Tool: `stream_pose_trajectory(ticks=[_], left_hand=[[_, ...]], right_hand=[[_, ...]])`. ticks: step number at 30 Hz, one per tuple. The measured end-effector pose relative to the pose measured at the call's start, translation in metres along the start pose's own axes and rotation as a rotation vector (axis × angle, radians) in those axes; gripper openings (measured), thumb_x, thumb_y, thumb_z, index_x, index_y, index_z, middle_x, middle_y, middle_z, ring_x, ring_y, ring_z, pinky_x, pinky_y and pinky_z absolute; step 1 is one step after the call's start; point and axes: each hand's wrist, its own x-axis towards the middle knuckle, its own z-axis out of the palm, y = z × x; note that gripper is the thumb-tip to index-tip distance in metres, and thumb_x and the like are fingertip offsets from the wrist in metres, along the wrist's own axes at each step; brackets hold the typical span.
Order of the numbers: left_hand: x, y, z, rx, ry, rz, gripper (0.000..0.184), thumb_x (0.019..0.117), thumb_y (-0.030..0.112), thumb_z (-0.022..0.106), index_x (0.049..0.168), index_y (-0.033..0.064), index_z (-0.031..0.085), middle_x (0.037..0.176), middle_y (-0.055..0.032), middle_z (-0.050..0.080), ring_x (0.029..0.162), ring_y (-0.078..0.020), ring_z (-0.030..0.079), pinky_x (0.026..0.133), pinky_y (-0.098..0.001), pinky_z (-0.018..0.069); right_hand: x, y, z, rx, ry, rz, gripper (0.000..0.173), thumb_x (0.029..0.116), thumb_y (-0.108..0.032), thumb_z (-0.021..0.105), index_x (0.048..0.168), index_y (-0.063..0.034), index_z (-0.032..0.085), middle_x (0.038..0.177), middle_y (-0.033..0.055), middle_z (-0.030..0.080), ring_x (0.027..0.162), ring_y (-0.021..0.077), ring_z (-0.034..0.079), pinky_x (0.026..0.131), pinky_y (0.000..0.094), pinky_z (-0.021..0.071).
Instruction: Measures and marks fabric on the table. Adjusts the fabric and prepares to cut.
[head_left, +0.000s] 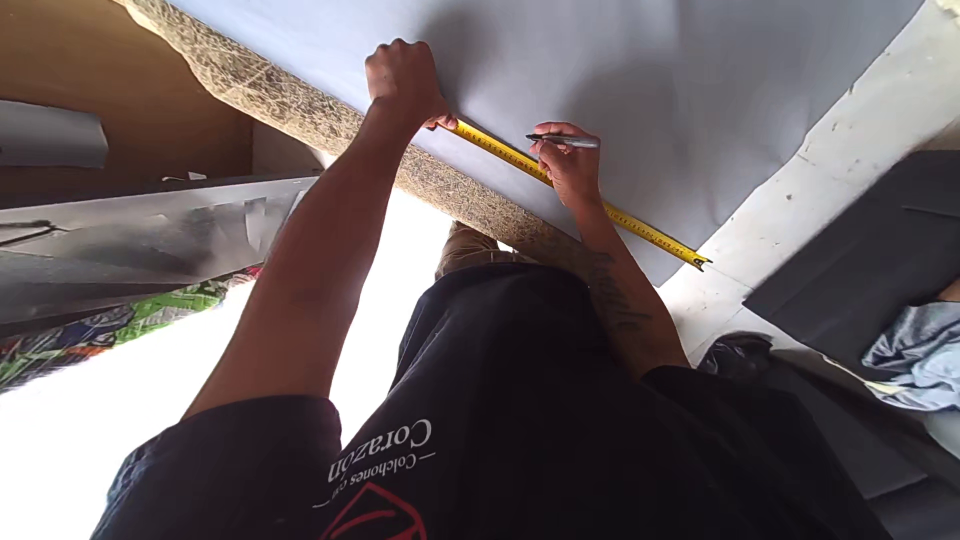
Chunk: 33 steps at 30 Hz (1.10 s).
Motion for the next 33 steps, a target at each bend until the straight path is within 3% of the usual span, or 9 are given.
stream_pose_trajectory(ticks=[2, 7, 10, 14, 21, 27, 33], left_hand=[[0.000, -0.001, 0.000, -0.002, -0.003, 0.008, 0.073, 0.0642, 0.046, 0.090, 0.112, -0.0045, 0.066, 0.123, -0.0317, 0.064, 0.120, -0.0517, 0.060, 0.091, -0.0731, 0.0474], [0.001, -0.002, 0.000, -0.007, -0.016, 0.006, 0.075, 0.0633, 0.046, 0.089, 0.113, -0.0040, 0.065, 0.124, -0.0307, 0.065, 0.120, -0.0508, 0.061, 0.091, -0.0717, 0.0480], [0.003, -0.002, -0.001, -0.010, -0.018, 0.017, 0.074, 0.0633, 0.045, 0.089, 0.113, -0.0036, 0.065, 0.123, -0.0308, 0.065, 0.120, -0.0508, 0.061, 0.090, -0.0714, 0.0482], [0.002, -0.002, -0.002, -0.028, -0.027, 0.013, 0.073, 0.0637, 0.044, 0.090, 0.115, -0.0031, 0.065, 0.124, -0.0303, 0.065, 0.122, -0.0503, 0.060, 0.091, -0.0713, 0.0483], [0.002, -0.001, -0.003, -0.028, -0.033, 0.013, 0.072, 0.0630, 0.045, 0.090, 0.111, -0.0033, 0.066, 0.122, -0.0299, 0.066, 0.121, -0.0504, 0.060, 0.088, -0.0705, 0.0495], [0.000, -0.002, -0.005, -0.051, -0.044, 0.021, 0.072, 0.0646, 0.042, 0.091, 0.114, -0.0026, 0.066, 0.124, -0.0295, 0.065, 0.123, -0.0503, 0.058, 0.088, -0.0700, 0.0497], [0.001, -0.005, -0.004, -0.090, -0.030, 0.036, 0.067, 0.0641, 0.040, 0.091, 0.110, -0.0019, 0.067, 0.121, -0.0293, 0.066, 0.122, -0.0513, 0.059, 0.086, -0.0709, 0.0502]], right_hand=[[0.008, -0.001, 0.015, -0.013, 0.002, 0.003, 0.015, 0.0942, -0.001, 0.063, 0.106, 0.0046, 0.070, 0.079, 0.0039, 0.073, 0.060, 0.0067, 0.064, 0.053, 0.0238, 0.0547], [0.009, 0.005, 0.021, -0.031, 0.112, -0.063, 0.007, 0.0902, 0.001, 0.066, 0.094, 0.0024, 0.071, 0.075, 0.0042, 0.070, 0.058, 0.0075, 0.062, 0.052, 0.0242, 0.0524], [0.003, 0.007, 0.011, -0.064, 0.088, -0.034, 0.010, 0.0903, 0.000, 0.066, 0.098, 0.0030, 0.071, 0.079, 0.0054, 0.071, 0.061, 0.0085, 0.062, 0.053, 0.0249, 0.0524], [0.014, 0.011, 0.035, -0.078, 0.012, -0.044, 0.017, 0.0880, 0.002, 0.068, 0.105, 0.0047, 0.071, 0.084, 0.0061, 0.072, 0.064, 0.0068, 0.063, 0.056, 0.0235, 0.0539], [0.045, 0.018, 0.079, -0.110, 0.011, -0.088, 0.009, 0.0871, 0.000, 0.066, 0.093, 0.0011, 0.074, 0.073, 0.0015, 0.069, 0.061, 0.0026, 0.060, 0.056, 0.0217, 0.0510], [0.046, 0.018, 0.083, -0.249, -0.034, -0.117, 0.010, 0.0873, -0.001, 0.065, 0.091, 0.0004, 0.075, 0.071, 0.0012, 0.068, 0.059, 0.0003, 0.058, 0.055, 0.0197, 0.0492], [0.048, 0.021, 0.085, -0.248, 0.011, -0.151, 0.010, 0.0900, 0.001, 0.065, 0.093, 0.0022, 0.074, 0.074, 0.0033, 0.069, 0.060, 0.0021, 0.060, 0.056, 0.0207, 0.0509]])
